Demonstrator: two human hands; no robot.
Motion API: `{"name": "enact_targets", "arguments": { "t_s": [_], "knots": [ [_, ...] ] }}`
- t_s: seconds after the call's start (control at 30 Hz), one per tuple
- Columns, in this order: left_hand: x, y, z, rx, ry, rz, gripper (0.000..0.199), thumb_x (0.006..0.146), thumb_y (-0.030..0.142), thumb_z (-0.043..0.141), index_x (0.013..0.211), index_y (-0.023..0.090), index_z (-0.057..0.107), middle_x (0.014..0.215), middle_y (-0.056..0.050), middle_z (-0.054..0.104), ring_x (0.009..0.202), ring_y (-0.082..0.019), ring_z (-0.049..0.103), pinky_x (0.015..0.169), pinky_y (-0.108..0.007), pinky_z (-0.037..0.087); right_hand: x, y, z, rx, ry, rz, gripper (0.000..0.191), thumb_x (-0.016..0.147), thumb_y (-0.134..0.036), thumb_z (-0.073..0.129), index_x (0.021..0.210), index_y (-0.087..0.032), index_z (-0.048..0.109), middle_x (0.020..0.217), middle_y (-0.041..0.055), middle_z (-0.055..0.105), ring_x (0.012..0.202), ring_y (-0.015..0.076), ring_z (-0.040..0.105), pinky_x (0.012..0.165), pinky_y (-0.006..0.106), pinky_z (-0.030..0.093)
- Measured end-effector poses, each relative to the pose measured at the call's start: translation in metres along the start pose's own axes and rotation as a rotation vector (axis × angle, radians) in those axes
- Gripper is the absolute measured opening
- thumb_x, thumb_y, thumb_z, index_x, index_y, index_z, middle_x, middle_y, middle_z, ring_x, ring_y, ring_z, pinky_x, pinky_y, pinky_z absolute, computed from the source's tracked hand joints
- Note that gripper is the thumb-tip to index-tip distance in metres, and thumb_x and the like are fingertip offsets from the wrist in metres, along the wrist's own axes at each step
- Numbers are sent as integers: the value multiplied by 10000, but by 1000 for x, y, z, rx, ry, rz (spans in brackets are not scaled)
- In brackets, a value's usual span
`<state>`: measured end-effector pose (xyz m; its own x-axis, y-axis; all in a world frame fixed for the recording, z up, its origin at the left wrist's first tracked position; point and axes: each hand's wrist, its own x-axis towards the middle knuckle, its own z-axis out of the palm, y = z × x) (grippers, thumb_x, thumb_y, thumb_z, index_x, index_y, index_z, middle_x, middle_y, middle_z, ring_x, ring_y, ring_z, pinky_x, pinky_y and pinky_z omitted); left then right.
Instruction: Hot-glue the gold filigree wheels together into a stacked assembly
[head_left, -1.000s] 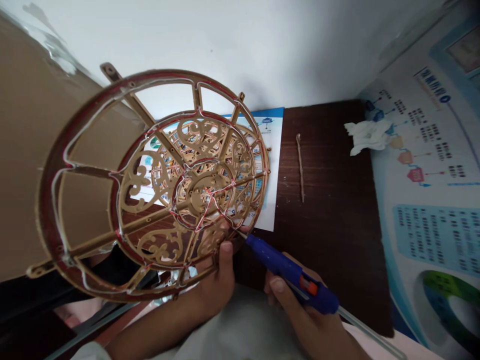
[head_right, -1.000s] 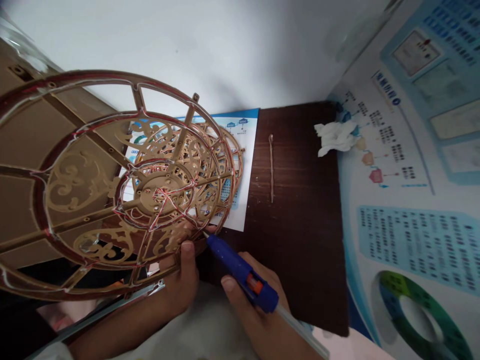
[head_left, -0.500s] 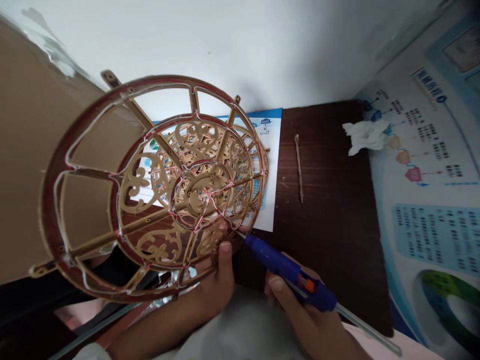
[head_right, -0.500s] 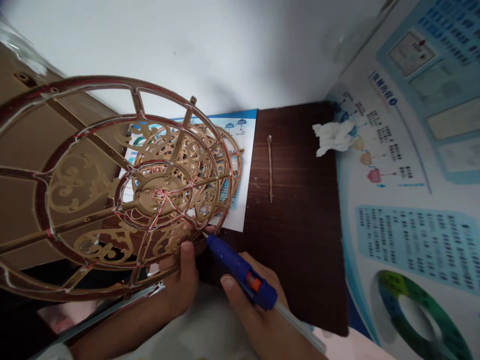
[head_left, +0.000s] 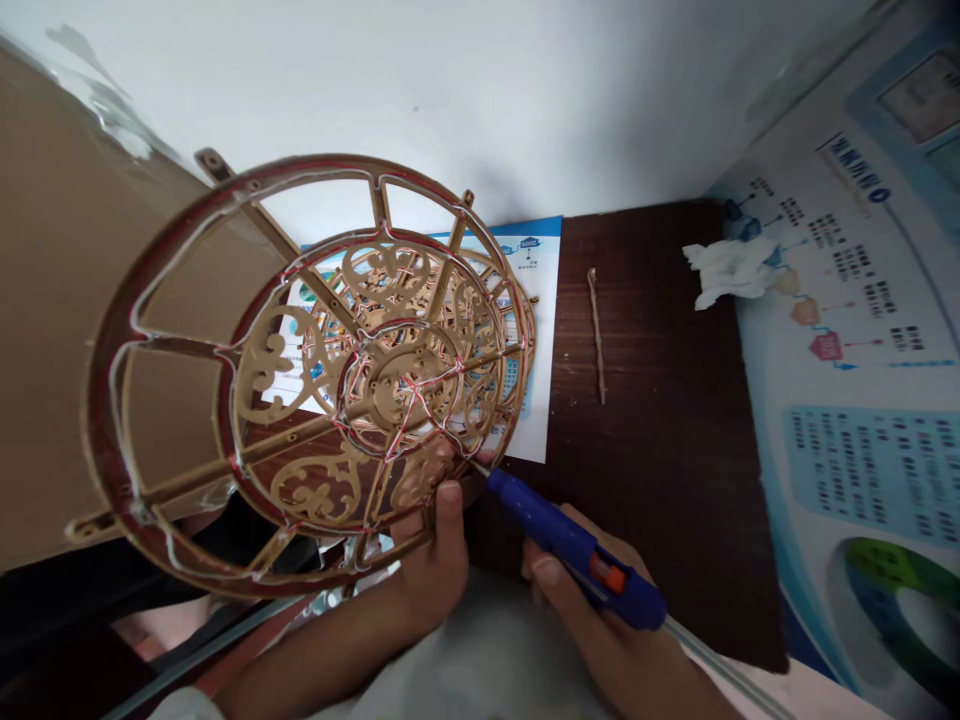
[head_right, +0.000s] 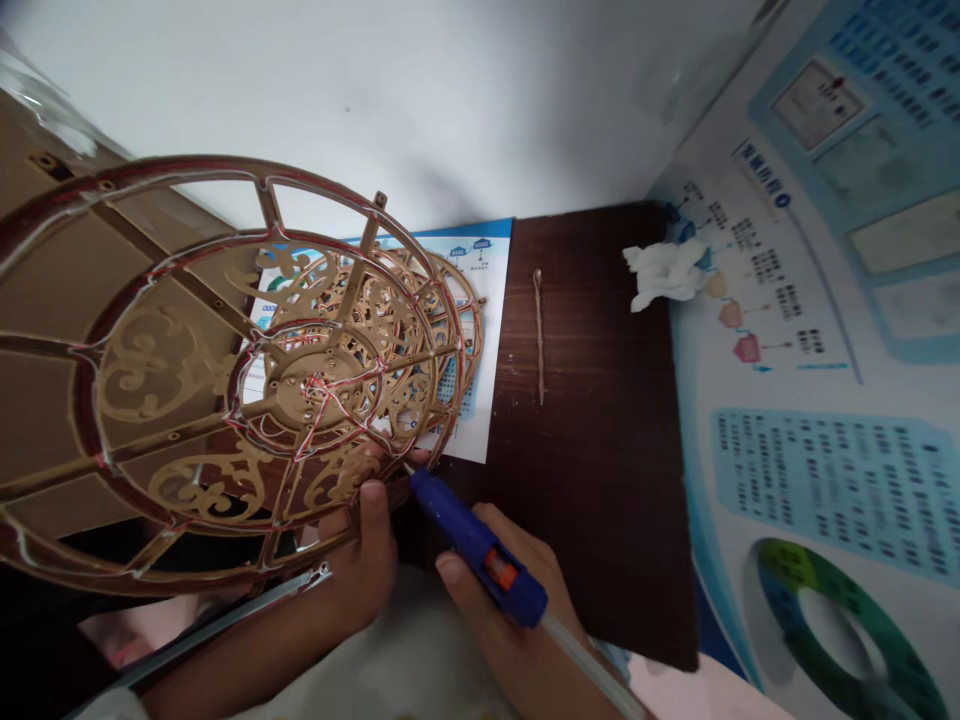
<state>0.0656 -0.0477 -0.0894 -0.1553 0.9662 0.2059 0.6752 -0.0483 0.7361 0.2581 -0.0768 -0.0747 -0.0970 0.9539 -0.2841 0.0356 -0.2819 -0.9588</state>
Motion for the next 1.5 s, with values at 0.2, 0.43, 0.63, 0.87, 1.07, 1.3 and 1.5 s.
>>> {"name": "enact_targets", "arguments": {
  "t_s": [0.2,0.43,0.63,0.87,1.07,1.3,1.5],
  "knots": [
    [5,13,3,-46,15,69,365,1100,288,607,1430,245,759,1368,-94,822,1306,-245,774,1227,-342,546,6,-7,-1,43,-62,-98,382,1108,-522,602,854,-241,651,714,-27,607,614,135,570,583,250,466],
    [6,9,-1,-38,-16,60,356,1108,324,591,1391,237,788,1343,-99,831,1321,-274,764,1258,-400,532,9,-19,-4,53,-67,-133,403,1111,-527,590,842,-238,672,694,-27,614,579,117,575,546,224,465],
    [10,10,-4,18,-76,92,350,1106,319,579,1356,286,822,1340,-59,835,1392,-272,721,1303,-390,480,11,-20,-1,41,-48,-117,422,1104,-550,590,835,-234,669,677,-22,611,567,131,574,537,240,472],
    [4,2,-3,-23,-81,65,351,1103,313,586,1368,317,816,1345,-52,833,1338,-278,754,1302,-406,480,7,-19,2,22,-11,-107,426,1106,-551,586,834,-234,666,671,-24,602,565,130,567,544,245,462],
    [1,0,-3,27,-40,66,364,1084,324,631,1412,289,785,1341,-72,831,1398,-285,710,1303,-417,483,8,-20,2,37,-9,-120,417,1109,-527,590,824,-232,663,670,-23,600,566,128,583,540,235,476],
    [5,9,-1,-5,0,36,336,1099,367,604,1328,248,819,1292,-93,847,1284,-277,779,1213,-390,575,11,-25,1,-6,28,-144,473,1098,-567,581,788,-224,680,634,-14,622,531,126,612,507,227,492],
    [1,1,-1,1,-29,98,363,1118,315,597,1432,234,761,1333,-92,834,1370,-246,732,1272,-398,519,12,-25,1,0,26,-143,446,1105,-546,580,809,-230,683,646,-22,620,538,121,607,518,224,499]
  ]
}}
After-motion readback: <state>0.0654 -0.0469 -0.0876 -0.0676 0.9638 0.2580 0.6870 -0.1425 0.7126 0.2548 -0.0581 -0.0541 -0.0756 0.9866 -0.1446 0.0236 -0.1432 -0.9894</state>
